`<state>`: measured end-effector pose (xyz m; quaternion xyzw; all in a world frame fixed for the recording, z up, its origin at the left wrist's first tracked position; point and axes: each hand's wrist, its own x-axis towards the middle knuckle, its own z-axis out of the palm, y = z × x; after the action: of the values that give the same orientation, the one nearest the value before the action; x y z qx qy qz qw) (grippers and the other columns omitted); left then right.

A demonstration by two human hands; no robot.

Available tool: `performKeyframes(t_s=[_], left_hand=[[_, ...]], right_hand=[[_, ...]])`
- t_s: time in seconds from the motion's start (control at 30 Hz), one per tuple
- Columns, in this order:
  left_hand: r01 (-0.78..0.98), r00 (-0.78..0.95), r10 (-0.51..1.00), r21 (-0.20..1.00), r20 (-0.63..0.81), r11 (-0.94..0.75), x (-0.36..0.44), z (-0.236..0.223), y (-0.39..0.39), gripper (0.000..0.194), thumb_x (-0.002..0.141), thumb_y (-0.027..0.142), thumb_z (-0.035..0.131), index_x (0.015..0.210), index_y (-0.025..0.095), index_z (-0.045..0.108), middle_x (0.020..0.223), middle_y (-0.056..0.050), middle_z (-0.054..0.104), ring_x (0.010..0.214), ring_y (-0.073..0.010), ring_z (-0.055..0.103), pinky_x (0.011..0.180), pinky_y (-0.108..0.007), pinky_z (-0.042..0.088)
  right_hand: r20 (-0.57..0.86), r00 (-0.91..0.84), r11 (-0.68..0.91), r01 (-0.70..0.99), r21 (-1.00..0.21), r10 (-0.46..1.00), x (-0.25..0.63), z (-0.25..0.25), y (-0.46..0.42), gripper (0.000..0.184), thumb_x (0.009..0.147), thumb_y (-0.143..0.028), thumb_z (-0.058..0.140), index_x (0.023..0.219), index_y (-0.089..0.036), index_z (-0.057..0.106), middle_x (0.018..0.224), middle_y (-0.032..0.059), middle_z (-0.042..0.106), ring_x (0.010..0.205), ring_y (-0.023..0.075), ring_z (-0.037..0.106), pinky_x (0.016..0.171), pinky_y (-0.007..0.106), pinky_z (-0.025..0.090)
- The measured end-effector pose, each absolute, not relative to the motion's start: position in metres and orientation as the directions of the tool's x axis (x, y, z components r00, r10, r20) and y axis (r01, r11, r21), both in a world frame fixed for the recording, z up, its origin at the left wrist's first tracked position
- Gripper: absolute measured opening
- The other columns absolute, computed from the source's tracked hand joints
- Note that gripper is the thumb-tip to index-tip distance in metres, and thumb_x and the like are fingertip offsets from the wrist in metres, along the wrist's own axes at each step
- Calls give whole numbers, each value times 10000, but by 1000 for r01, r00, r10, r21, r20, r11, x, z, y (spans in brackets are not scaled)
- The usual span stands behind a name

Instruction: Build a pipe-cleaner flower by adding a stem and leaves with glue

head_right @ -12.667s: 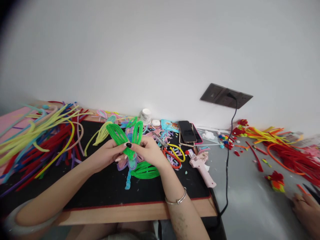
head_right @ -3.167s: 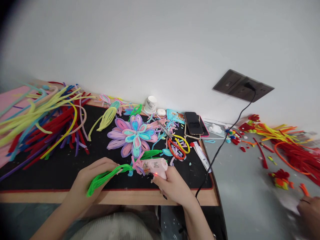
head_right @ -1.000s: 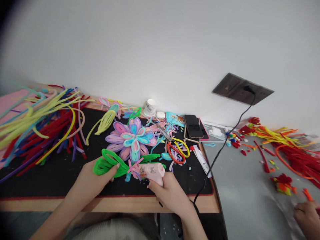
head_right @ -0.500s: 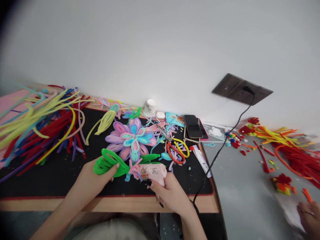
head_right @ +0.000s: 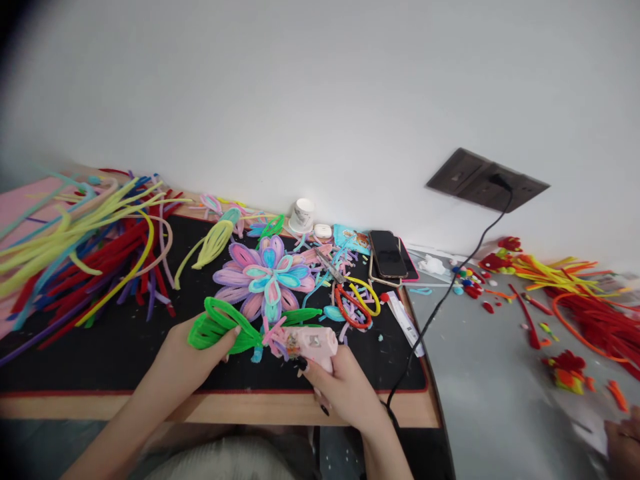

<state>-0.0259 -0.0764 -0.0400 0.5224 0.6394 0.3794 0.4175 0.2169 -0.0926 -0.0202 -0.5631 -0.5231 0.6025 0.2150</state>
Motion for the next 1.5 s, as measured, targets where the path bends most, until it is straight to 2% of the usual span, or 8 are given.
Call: performKeyframes(t_s=[0.37,0.63,0.77,1.03,1.27,1.43,1.5], left_hand=[[360,-122,986,920,-115,152,-25,-40,-76,206,763,339,605,615,206,552,504,30,596,486,-154,557,477,-245,416],[355,-112,985,920,-132,164,-25,-37,-78,195,771,339,594,636,206,552,504,32,597,484,-161,572,482,-255,432],[364,-114,985,918,-126,160,-25,-36,-77,204,770,341,591,624,208,546,504,28,598,486,-165,575,487,-260,436],[363,-116,984,916,-136,169,-26,-36,-77,195,777,343,588,641,207,556,511,23,603,493,-171,580,495,-266,441],[339,-111,985,926,-135,165,-25,-37,-77,207,777,360,593,645,203,568,518,22,607,497,-172,589,492,-262,441],[331,-92,985,928,-146,169,-28,-39,-78,203,786,376,593,680,203,590,549,16,637,529,-182,609,519,-270,459],[325,-56,986,931,-156,165,-29,-36,-78,177,788,377,594,749,206,611,577,19,650,539,-180,609,529,-270,465]], right_hand=[[-477,-256,-352,410,-841,841,212,-17,-91,176,803,-346,521,745,-191,459,446,-97,384,354,54,334,394,195,345],[-465,-271,-369,336,-866,843,216,-19,-92,199,787,-369,543,785,-184,470,456,-100,381,371,54,328,400,193,343],[-487,-264,-369,391,-843,833,215,-15,-91,192,773,-349,538,706,-192,449,442,-88,393,371,58,339,407,199,349],[-500,-256,-375,411,-831,827,210,-11,-90,151,786,-318,519,737,-192,452,442,-98,387,361,57,332,403,198,344],[-471,-260,-384,321,-866,843,216,-18,-92,252,777,-408,578,738,-182,473,447,-91,393,371,55,333,393,192,320],[-446,-170,-418,174,-891,879,221,-26,-98,363,765,-506,614,810,-167,491,495,-88,417,368,42,336,384,184,292],[-447,-135,-432,127,-893,884,222,-27,-100,381,750,-508,637,819,-167,483,524,-88,419,375,35,339,384,177,275]])
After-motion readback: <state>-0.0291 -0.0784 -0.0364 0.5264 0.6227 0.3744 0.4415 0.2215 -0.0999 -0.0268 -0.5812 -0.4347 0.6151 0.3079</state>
